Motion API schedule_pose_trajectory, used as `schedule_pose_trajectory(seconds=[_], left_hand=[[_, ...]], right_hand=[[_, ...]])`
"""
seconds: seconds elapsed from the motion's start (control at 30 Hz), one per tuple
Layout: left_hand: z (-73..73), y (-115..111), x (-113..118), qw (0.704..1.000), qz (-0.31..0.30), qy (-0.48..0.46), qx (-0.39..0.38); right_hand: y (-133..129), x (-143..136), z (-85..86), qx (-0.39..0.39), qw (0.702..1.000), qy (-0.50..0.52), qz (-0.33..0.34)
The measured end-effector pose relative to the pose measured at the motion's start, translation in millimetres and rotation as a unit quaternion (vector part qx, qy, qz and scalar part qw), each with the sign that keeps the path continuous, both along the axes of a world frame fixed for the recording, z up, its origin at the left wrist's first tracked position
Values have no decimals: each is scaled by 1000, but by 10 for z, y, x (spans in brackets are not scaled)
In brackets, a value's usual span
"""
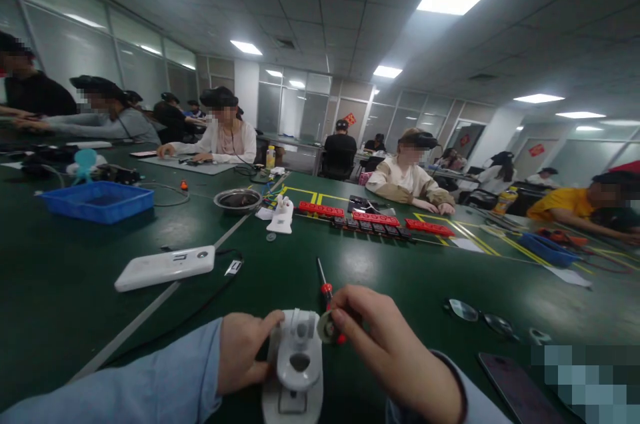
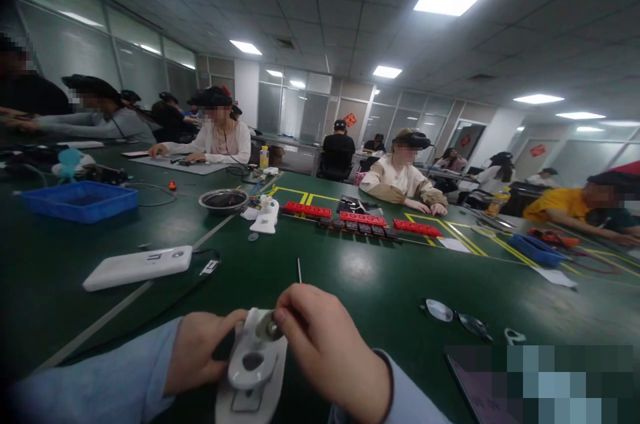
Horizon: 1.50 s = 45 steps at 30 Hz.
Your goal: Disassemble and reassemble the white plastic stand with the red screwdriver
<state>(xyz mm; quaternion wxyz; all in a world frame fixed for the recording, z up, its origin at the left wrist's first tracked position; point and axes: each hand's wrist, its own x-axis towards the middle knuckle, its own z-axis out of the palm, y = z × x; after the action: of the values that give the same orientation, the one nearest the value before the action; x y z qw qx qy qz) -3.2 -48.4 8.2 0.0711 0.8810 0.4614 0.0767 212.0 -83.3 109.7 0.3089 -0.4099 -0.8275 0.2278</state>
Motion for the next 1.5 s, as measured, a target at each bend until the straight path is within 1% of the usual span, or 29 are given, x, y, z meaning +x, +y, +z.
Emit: schedule_pose_trajectory(seconds=[0.03,0.1,0.13,0.2,0.27,0.3,0.37,0.47,0.53,0.63,0.77,0.87,0.93,1.03,1.07,1.13,1.2,1.27,1.37,1.43,1.5], left_hand=[[38,52,44,1000,-11,17,11],[157,166,120,999,-29,25,18],[227,227,152,999,-27,22,14],[350,351,206,1000,1,14,-5],[414,455,243,999,30,-5,-44],[416,493,254,997,39,-29,-67],[377,532,265,987,46,-96,-119],[303,509,266,968,48,-171,-179],[301,465,261,961,41,-194,-192],[359,408,251,964,24,-186,-190],[429,377,258,967,-8,-142,-210],[443,352,276,975,4,-122,-188],[452,331,283,977,13,-110,-180],[478,301,282,981,16,-92,-170],[489,295,280,982,15,-86,-167],[508,290,277,983,14,-76,-164],[521,294,275,983,5,-72,-171],[529,300,274,981,-11,-76,-178],[531,296,268,980,-34,-79,-179],[527,283,263,983,-33,-68,-166],[525,269,259,987,-29,-61,-147]], right_hand=[[26,38,17,-13,1000,5,-6],[77,108,70,-44,997,52,-24],[107,131,93,-65,994,85,-36],[185,140,91,-115,981,147,-60],[291,91,2,-158,970,165,-77],[351,52,-70,-166,970,158,-85],[465,-34,-237,-155,975,116,-108],[569,-135,-429,-115,985,32,-124],[572,-172,-481,-75,990,-21,-119],[512,-179,-488,10,990,-101,-97],[419,-149,-502,124,969,-199,-75],[374,-163,-539,228,949,-203,-79],[354,-194,-561,288,934,-189,-99],[340,-240,-588,334,919,-169,-125],[340,-249,-596,330,922,-158,-124],[340,-255,-612,295,940,-131,-109],[334,-249,-614,240,961,-115,-79],[314,-241,-593,196,973,-119,-40],[259,-241,-529,146,980,-133,-9],[215,-249,-487,119,983,-142,-6],[179,-259,-458,113,982,-152,-14]])
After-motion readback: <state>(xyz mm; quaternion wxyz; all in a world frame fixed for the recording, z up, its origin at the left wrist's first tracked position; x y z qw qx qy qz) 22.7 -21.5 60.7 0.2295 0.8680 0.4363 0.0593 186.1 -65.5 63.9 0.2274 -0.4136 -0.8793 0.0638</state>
